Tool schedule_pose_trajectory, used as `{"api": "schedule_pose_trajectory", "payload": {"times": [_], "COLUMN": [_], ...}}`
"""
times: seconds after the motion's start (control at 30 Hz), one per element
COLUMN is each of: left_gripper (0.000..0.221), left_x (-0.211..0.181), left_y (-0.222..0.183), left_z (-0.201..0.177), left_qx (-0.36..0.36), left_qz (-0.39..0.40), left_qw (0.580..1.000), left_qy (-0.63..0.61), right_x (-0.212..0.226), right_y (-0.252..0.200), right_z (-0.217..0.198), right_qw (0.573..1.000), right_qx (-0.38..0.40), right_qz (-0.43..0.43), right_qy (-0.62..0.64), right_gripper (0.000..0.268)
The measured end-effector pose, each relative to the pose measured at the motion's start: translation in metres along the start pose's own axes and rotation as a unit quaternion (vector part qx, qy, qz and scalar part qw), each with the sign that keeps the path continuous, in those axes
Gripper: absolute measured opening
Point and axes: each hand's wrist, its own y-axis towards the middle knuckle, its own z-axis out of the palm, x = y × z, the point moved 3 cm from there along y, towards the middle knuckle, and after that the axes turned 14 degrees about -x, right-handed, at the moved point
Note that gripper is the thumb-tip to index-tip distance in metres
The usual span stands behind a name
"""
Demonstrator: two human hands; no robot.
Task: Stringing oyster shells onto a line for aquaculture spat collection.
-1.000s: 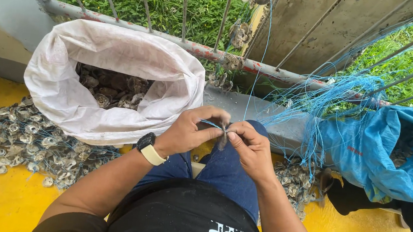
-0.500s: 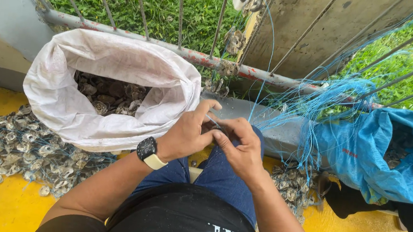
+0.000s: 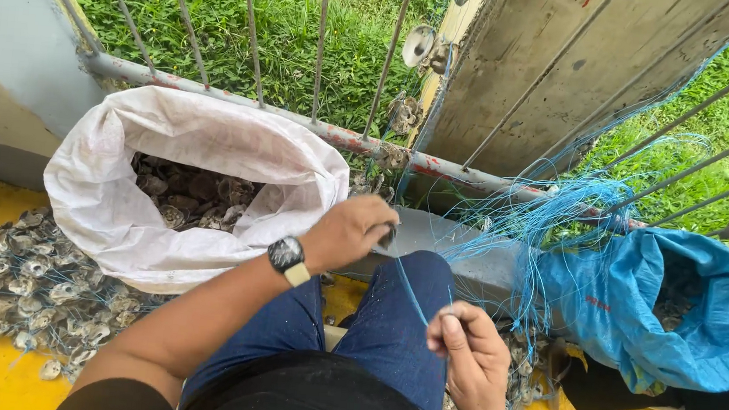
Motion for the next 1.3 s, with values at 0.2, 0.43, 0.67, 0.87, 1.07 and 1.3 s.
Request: {"api": "schedule_pose_trajectory", "payload": {"times": [0.2, 0.43, 0.67, 0.87, 1.07, 1.3], "left_gripper": [0.02, 0.024, 0.016, 0.02, 0.022, 0.022], "left_x": [0.036, 0.031, 0.016, -0.004, -0.004, 0.002], "left_y": [0.038, 0.056, 0.055, 0.066, 0.072, 0.082], "left_z": [0.018, 0.03, 0.033, 0.026, 0.027, 0.024], "left_qx": [-0.062, -0.009, -0.063, -0.09, -0.1, -0.064], "left_qz": [0.046, -0.092, 0.068, 0.131, 0.133, 0.075], "left_qw": [0.997, 0.994, 0.996, 0.987, 0.986, 0.994], "left_qy": [-0.018, -0.066, 0.002, 0.012, -0.018, -0.054], "right_x": [-0.053, -0.047, -0.025, -0.019, -0.021, -0.032], "right_y": [-0.033, -0.044, -0.031, -0.029, -0.03, -0.027], "right_z": [-0.074, -0.045, -0.005, 0.012, 0.021, 0.007], "right_qw": [0.9, 0.93, 0.939, 0.931, 0.938, 0.927], "right_qx": [-0.149, -0.028, 0.105, 0.159, 0.17, 0.079], "right_qz": [0.116, 0.129, 0.128, 0.129, 0.063, 0.097], "right_qy": [-0.392, -0.342, -0.301, -0.303, -0.296, -0.353], "right_gripper": [0.016, 0.013, 0.013, 0.015, 0.011, 0.011]}}
